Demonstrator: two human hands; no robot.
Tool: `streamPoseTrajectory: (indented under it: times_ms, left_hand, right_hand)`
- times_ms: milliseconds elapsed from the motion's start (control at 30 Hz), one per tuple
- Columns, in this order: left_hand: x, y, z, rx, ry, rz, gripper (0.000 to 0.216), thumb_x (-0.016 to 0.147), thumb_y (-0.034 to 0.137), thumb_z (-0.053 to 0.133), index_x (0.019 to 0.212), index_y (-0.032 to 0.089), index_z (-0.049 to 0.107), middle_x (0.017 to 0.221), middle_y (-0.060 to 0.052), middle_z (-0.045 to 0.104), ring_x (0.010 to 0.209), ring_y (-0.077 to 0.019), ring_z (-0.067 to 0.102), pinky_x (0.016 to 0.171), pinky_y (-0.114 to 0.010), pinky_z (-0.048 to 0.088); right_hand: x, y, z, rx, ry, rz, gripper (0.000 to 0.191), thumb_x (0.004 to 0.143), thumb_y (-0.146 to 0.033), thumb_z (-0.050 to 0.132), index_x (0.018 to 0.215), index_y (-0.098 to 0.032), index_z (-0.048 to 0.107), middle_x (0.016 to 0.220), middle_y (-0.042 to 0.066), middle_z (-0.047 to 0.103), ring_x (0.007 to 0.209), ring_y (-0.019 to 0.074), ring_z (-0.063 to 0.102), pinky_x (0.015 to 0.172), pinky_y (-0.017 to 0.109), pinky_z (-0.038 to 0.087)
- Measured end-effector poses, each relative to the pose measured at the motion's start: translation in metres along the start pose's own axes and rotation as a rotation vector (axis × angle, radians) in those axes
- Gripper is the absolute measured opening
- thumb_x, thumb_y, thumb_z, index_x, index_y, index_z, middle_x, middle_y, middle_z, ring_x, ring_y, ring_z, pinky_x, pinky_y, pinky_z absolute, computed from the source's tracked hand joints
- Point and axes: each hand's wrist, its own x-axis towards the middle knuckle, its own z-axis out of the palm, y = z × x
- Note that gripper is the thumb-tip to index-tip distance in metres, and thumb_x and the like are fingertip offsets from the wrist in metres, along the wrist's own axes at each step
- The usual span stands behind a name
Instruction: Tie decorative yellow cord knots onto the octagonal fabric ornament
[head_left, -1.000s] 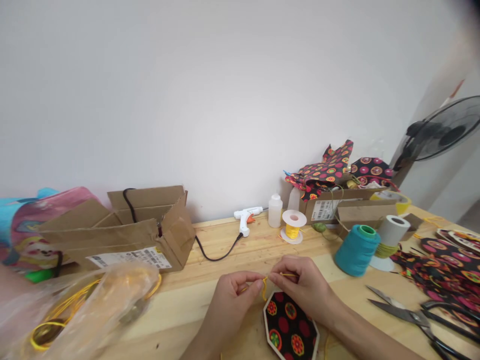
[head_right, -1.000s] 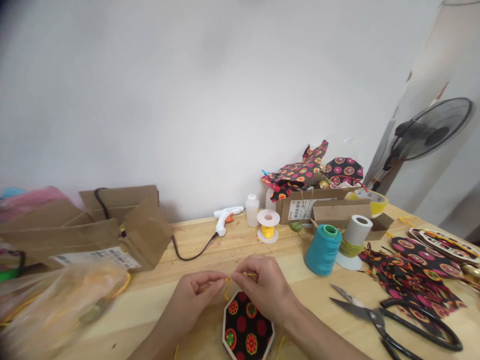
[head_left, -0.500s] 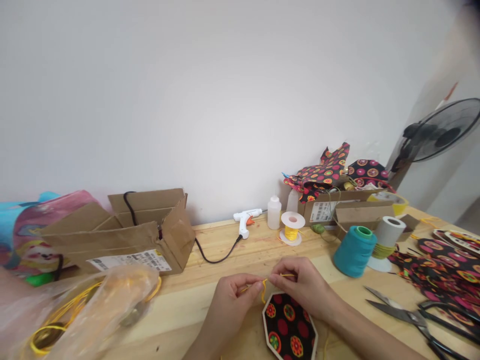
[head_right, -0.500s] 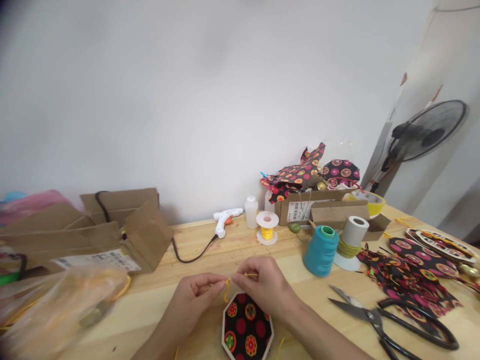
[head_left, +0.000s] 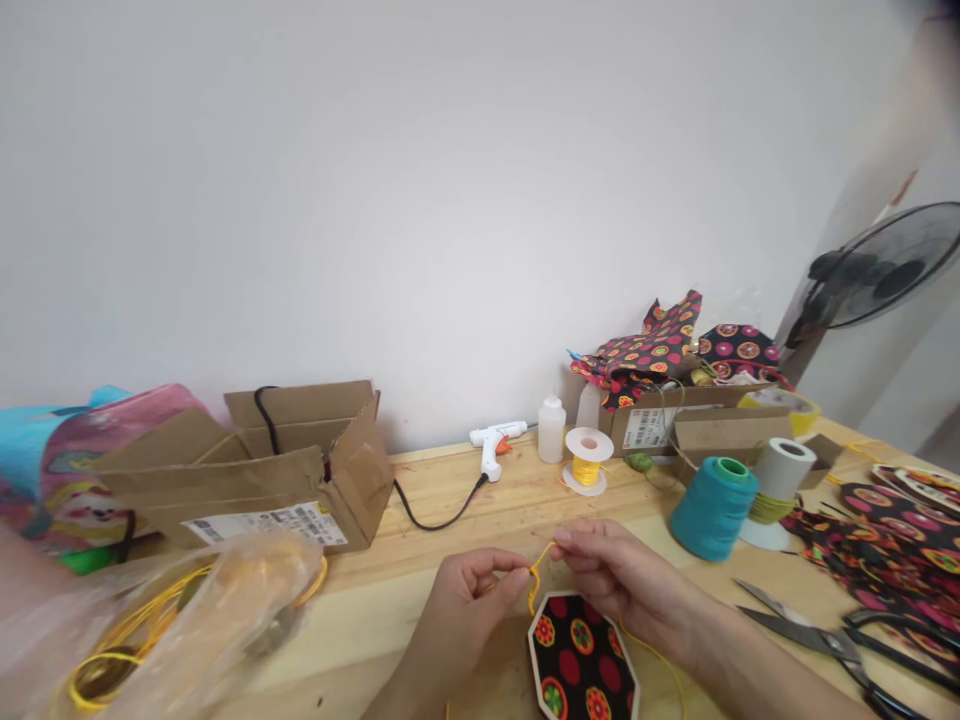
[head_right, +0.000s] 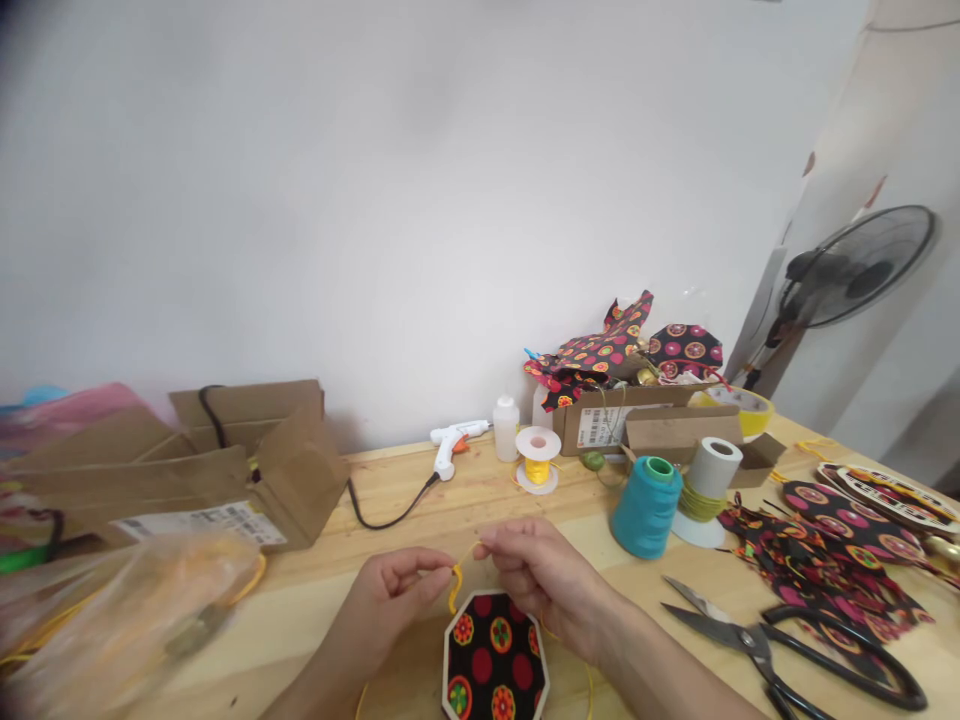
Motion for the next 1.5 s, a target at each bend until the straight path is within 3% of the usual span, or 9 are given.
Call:
streamPoseTrajectory:
  times_ms: [233,367,500,600,667,800,933,1167,1500]
  left_hand:
    - [-0.002,0.004,0.002,0.015,0.096,0.017,0.01,0.065,0.022,0.055,0.063,0.014,0.062,0.059,-0.001,0.06,0.059,-0.0138,0.052,0.055,-0.022,0.039]
    - [-0.002,0.003,0.003,0.132,0.121,0.149,0.011,0.066,0.021,0.053,0.062,0.017,0.062,0.073,-0.004,0.057,0.074,-0.0176,0.053,0.066,-0.026,0.041]
    - [-0.002,0.001,0.002,0.229,0.184,0.2,0.01,0.066,0.021,0.054,0.064,0.019,0.064,0.1,-0.007,0.049,0.102,-0.0234,0.043,0.087,-0.035,0.032]
    - [-0.002,0.0,0.0,0.293,0.189,0.202,0.012,0.067,0.024,0.053,0.065,0.019,0.064,0.108,-0.008,0.046,0.107,-0.0249,0.037,0.092,-0.04,0.025]
    - [-0.002,0.001,-0.001,0.313,0.177,0.209,0.013,0.068,0.026,0.054,0.066,0.02,0.065,0.109,-0.009,0.045,0.108,-0.0255,0.036,0.093,-0.042,0.024]
    - [-0.003,0.003,-0.001,0.295,0.162,0.225,0.013,0.068,0.025,0.054,0.066,0.019,0.065,0.109,-0.009,0.047,0.108,-0.0254,0.037,0.093,-0.041,0.024]
    - [-0.004,0.003,0.001,0.218,0.127,0.264,0.014,0.069,0.026,0.053,0.066,0.017,0.064,0.099,-0.009,0.05,0.1,-0.0228,0.045,0.084,-0.034,0.035]
    - [-0.003,0.0,0.0,0.207,0.092,0.32,0.018,0.069,0.031,0.052,0.067,0.015,0.062,0.071,-0.003,0.058,0.068,-0.017,0.053,0.062,-0.026,0.041]
    - [-0.002,0.0,-0.001,0.123,0.056,0.277,0.023,0.063,0.035,0.059,0.065,0.012,0.063,0.063,-0.002,0.064,0.063,-0.0166,0.056,0.06,-0.025,0.042]
  right_hand:
    - [-0.003,-0.001,0.003,0.043,-0.017,0.098,0.015,0.071,-0.021,0.048,0.071,-0.01,0.059,0.051,-0.008,0.018,0.039,0.0022,0.012,0.033,0.013,0.005]
    - [-0.004,-0.003,0.005,-0.03,-0.024,0.084,0.017,0.072,-0.024,0.045,0.072,-0.012,0.058,0.05,-0.008,0.018,0.038,0.003,0.011,0.034,0.014,0.006]
    - [-0.002,-0.001,0.009,-0.343,0.054,-0.098,0.02,0.07,-0.032,0.052,0.072,-0.013,0.059,0.047,-0.008,0.029,0.038,0.003,0.019,0.035,0.015,0.013]
    - [0.001,0.007,0.01,-0.636,0.089,-0.222,0.021,0.063,-0.031,0.061,0.074,-0.013,0.059,0.049,-0.007,0.039,0.044,0.0047,0.03,0.041,0.016,0.022]
    - [0.004,0.012,0.01,-0.771,0.105,-0.262,0.023,0.061,-0.03,0.062,0.076,-0.013,0.059,0.047,-0.008,0.035,0.044,0.0054,0.029,0.041,0.017,0.021]
    - [0.005,0.018,0.009,-0.925,0.154,-0.383,0.018,0.065,-0.031,0.057,0.073,-0.015,0.061,0.045,-0.008,0.028,0.043,0.0059,0.023,0.039,0.017,0.017]
    - [0.005,0.016,0.011,-1.005,0.174,-0.502,0.021,0.07,-0.033,0.051,0.068,-0.015,0.063,0.047,-0.005,0.038,0.045,0.0069,0.029,0.042,0.018,0.023]
    - [0.008,0.018,0.012,-0.89,0.111,-0.458,0.029,0.069,-0.038,0.052,0.067,-0.011,0.063,0.047,-0.004,0.042,0.044,0.0064,0.031,0.042,0.016,0.025]
    - [0.011,0.016,0.012,-0.783,0.115,-0.514,0.027,0.066,-0.035,0.054,0.058,-0.009,0.059,0.044,-0.006,0.035,0.043,0.0052,0.025,0.04,0.016,0.017]
